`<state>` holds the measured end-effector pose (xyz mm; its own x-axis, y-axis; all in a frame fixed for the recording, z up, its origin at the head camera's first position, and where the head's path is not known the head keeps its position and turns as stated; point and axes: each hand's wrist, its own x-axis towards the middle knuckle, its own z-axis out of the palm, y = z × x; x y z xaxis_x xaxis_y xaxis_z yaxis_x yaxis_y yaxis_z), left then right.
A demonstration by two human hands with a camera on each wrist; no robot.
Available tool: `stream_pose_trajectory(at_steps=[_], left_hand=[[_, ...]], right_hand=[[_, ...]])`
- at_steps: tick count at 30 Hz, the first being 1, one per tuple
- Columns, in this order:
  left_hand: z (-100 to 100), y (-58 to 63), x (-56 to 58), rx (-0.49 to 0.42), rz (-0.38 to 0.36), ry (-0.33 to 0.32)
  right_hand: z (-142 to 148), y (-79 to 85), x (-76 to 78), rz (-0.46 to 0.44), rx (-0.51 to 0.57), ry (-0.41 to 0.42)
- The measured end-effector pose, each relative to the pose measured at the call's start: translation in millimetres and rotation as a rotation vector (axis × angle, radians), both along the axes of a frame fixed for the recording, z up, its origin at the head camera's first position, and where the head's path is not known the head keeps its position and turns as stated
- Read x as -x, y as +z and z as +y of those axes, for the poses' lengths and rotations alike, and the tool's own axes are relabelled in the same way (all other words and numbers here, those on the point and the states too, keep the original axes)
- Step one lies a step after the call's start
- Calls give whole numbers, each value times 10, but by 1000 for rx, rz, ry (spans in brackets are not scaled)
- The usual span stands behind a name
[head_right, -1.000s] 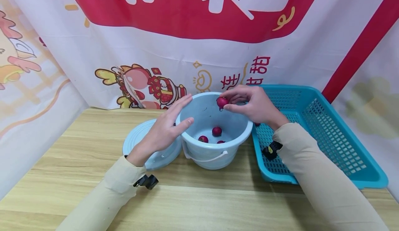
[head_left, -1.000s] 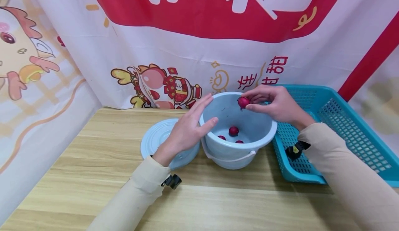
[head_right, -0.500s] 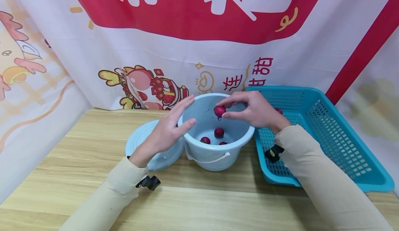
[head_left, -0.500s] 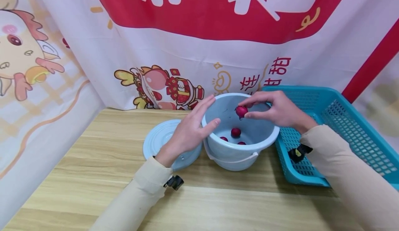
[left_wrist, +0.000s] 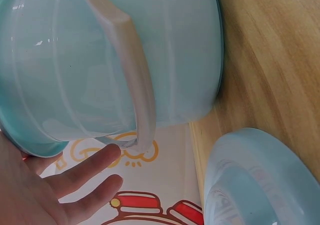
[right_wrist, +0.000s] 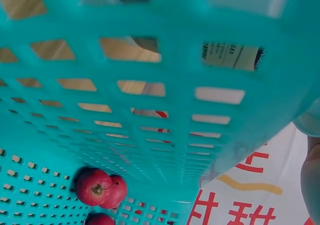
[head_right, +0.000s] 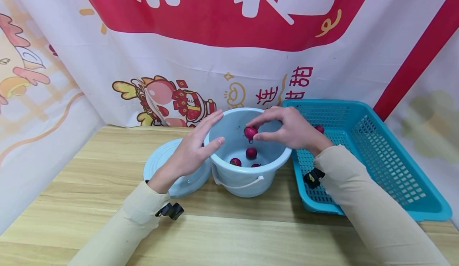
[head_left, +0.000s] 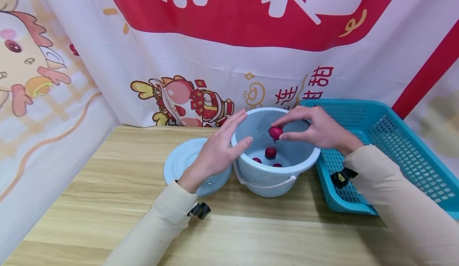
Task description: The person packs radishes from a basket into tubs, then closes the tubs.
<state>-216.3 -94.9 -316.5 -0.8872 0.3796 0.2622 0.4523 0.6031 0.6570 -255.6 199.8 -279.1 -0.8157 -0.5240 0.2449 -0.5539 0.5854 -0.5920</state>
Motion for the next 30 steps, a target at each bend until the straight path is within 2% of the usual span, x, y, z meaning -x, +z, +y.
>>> stream_pose_trajectory(at_steps=[23, 30], left_hand=[[7, -11, 10, -8, 1, -9], [5, -15, 17, -4, 3, -8]], right_hand=[[24, -6, 15, -10, 7, 18], [28, -9, 4, -58, 49, -12]])
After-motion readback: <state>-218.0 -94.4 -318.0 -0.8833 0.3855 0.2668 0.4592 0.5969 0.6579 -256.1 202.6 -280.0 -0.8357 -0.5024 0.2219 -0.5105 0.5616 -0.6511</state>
